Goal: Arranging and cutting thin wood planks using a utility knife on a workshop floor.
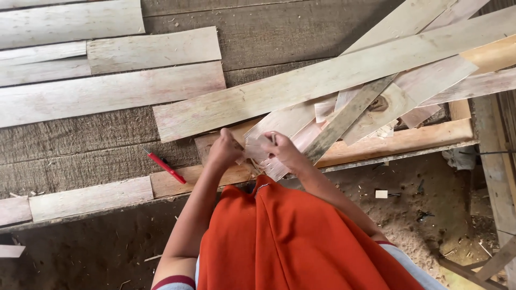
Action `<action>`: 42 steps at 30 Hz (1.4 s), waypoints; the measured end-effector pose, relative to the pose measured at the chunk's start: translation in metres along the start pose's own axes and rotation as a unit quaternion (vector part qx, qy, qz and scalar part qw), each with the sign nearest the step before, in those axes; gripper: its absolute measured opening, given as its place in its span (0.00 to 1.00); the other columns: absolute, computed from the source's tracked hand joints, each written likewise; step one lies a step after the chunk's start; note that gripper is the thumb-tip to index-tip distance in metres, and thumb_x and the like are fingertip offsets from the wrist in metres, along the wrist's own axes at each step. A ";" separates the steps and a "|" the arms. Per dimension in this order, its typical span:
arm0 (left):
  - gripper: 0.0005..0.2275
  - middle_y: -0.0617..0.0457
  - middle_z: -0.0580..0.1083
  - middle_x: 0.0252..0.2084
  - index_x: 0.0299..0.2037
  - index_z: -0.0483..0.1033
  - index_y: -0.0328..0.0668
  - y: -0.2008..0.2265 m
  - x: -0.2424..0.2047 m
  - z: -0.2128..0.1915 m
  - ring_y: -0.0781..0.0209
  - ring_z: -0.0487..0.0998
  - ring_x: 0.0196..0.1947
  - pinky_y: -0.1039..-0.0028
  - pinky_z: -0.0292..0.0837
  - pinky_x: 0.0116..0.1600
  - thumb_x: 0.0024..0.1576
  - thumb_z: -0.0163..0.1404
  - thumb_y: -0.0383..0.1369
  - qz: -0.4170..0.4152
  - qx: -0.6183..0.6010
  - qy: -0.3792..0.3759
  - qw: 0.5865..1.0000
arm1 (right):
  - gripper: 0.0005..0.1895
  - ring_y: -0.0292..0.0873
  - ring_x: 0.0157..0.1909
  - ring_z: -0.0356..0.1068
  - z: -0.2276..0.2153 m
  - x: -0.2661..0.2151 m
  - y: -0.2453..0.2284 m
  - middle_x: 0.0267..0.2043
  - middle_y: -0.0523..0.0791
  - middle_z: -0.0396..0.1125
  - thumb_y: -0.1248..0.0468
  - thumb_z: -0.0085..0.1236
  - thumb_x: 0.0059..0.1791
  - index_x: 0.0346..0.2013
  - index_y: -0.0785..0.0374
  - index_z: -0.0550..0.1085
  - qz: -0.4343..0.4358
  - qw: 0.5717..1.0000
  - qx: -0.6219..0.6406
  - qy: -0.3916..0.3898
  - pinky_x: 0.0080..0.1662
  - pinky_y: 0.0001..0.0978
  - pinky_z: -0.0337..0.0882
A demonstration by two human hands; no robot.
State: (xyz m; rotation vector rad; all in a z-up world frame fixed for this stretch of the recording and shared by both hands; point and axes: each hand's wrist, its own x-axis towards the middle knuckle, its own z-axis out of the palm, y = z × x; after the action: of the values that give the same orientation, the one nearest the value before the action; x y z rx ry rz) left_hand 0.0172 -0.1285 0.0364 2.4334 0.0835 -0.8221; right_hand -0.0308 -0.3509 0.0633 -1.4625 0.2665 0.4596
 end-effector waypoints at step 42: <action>0.38 0.32 0.66 0.60 0.72 0.54 0.39 0.184 0.024 0.133 0.27 0.71 0.61 0.49 0.68 0.64 0.48 0.50 0.41 0.204 0.076 -0.154 0.964 | 0.18 0.41 0.28 0.61 -0.250 -0.046 0.020 0.37 0.45 0.63 0.61 0.65 0.45 0.47 0.61 0.73 0.011 0.873 0.167 0.458 0.22 0.24 0.61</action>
State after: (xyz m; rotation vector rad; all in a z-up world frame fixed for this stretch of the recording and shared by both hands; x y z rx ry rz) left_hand 0.0071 -0.3565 0.0272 2.3068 -0.5984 -1.0251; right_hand -0.0553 -0.6036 0.0408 -1.2381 1.0646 -0.3014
